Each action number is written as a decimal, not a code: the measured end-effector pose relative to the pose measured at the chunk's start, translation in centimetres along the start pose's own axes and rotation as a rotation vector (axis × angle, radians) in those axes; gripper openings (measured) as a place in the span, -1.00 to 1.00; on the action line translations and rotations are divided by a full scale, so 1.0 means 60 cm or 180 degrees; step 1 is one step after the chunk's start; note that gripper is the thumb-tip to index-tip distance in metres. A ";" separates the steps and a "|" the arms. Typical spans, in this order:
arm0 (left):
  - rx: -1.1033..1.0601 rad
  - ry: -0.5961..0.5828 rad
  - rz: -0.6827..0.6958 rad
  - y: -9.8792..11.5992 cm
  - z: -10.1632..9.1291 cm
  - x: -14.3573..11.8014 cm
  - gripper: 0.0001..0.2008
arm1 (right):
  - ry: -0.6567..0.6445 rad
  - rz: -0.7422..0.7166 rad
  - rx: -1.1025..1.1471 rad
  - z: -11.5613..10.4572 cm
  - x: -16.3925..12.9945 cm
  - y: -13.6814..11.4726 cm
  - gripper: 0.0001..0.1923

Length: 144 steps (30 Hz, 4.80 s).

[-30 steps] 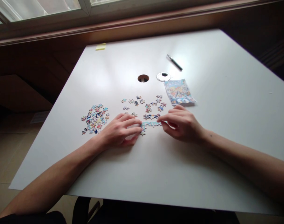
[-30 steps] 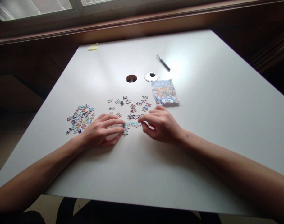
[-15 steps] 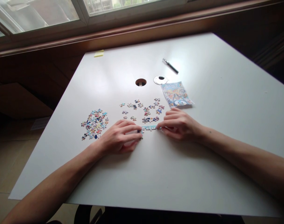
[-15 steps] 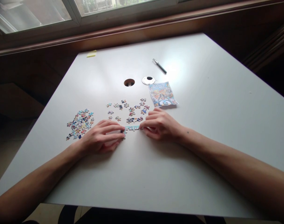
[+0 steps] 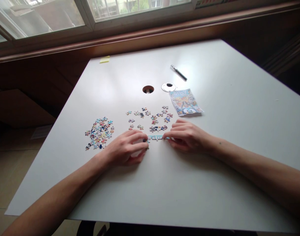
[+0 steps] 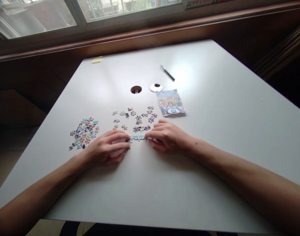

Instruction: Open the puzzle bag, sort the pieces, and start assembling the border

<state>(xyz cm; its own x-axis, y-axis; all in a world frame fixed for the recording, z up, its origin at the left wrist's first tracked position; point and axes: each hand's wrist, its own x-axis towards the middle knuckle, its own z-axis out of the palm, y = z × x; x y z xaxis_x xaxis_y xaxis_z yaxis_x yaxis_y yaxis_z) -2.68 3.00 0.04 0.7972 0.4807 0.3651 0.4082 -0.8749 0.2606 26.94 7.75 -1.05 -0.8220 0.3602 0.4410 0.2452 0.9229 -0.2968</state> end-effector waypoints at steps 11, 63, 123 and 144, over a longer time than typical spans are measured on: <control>-0.0028 0.0139 -0.0118 0.001 -0.001 -0.001 -0.79 | 0.0027 0.0238 0.0210 0.000 0.002 -0.002 -0.89; -0.0568 -0.0261 -0.0190 -0.008 -0.004 -0.012 -0.73 | 0.0706 0.2345 -0.1111 0.018 -0.012 0.028 -0.78; 0.0510 -0.0703 -0.0437 -0.015 -0.008 -0.004 -0.44 | 0.0012 0.0703 -0.0447 0.003 -0.004 0.008 -0.68; 0.0443 -0.0332 -0.0613 -0.018 -0.005 -0.007 -0.51 | -0.0385 0.0556 -0.0473 0.002 -0.002 0.005 -0.62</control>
<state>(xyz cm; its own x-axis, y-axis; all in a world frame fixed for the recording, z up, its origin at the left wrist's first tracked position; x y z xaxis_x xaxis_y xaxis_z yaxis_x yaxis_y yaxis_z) -3.58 3.78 -0.15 0.7375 0.6369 0.2247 0.6084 -0.7710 0.1884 27.05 7.98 -1.29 -0.8139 0.5053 0.2868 0.4543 0.8612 -0.2280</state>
